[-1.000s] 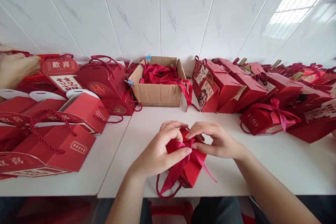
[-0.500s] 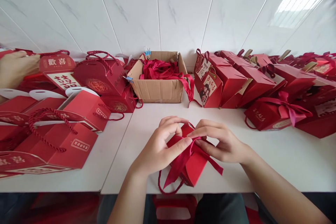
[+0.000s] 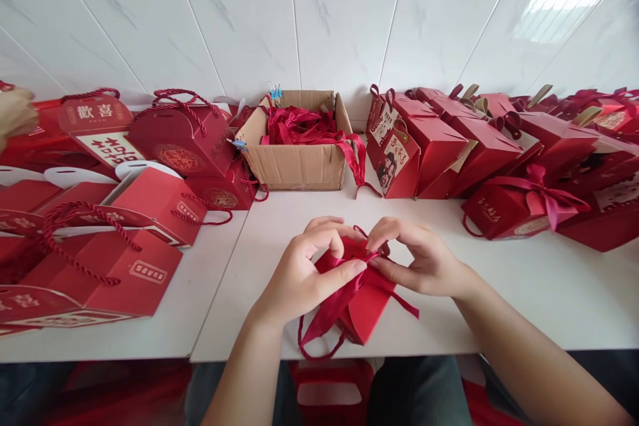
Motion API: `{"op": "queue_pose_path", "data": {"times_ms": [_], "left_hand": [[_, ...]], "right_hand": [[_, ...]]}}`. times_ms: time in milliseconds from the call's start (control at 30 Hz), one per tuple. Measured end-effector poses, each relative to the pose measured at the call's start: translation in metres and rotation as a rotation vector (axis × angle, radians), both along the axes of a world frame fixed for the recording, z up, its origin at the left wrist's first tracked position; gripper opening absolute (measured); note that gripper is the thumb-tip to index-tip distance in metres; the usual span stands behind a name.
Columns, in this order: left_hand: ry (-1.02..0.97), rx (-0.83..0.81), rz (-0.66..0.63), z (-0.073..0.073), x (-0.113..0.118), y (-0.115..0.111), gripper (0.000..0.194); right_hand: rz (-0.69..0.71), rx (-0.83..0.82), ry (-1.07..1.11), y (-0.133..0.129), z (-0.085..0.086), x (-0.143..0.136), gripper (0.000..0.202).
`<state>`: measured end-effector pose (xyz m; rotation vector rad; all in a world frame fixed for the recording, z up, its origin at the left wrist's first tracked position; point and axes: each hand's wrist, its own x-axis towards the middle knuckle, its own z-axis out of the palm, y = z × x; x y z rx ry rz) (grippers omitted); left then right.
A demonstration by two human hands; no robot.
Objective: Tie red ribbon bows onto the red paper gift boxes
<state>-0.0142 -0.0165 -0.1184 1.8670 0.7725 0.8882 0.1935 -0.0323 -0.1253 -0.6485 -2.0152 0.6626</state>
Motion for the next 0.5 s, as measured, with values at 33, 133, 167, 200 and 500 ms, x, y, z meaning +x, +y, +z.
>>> {"op": "queue_pose_path", "data": {"times_ms": [33, 133, 167, 200, 500], "left_hand": [[-0.013, -0.005, -0.007, -0.0003, 0.0001, -0.0001, 0.033], [-0.039, -0.025, -0.021, -0.0018, 0.0001, -0.0004, 0.034], [-0.042, -0.032, -0.022, -0.0024, 0.0000, -0.0004, 0.035], [-0.044, -0.036, -0.022, -0.0030, -0.0001, -0.0003, 0.035], [-0.027, -0.012, -0.039, -0.0044, 0.0011, 0.0009, 0.036]], "right_hand": [[-0.001, -0.005, 0.001, -0.0001, 0.0003, 0.0001, 0.023], [0.001, -0.025, 0.002, -0.0010, 0.0006, 0.0008, 0.023], [0.003, -0.033, 0.002, -0.0013, 0.0005, 0.0012, 0.022], [0.004, -0.040, 0.002, -0.0015, 0.0003, 0.0015, 0.023], [0.000, -0.069, -0.015, -0.0001, -0.0002, 0.0045, 0.023]]}}
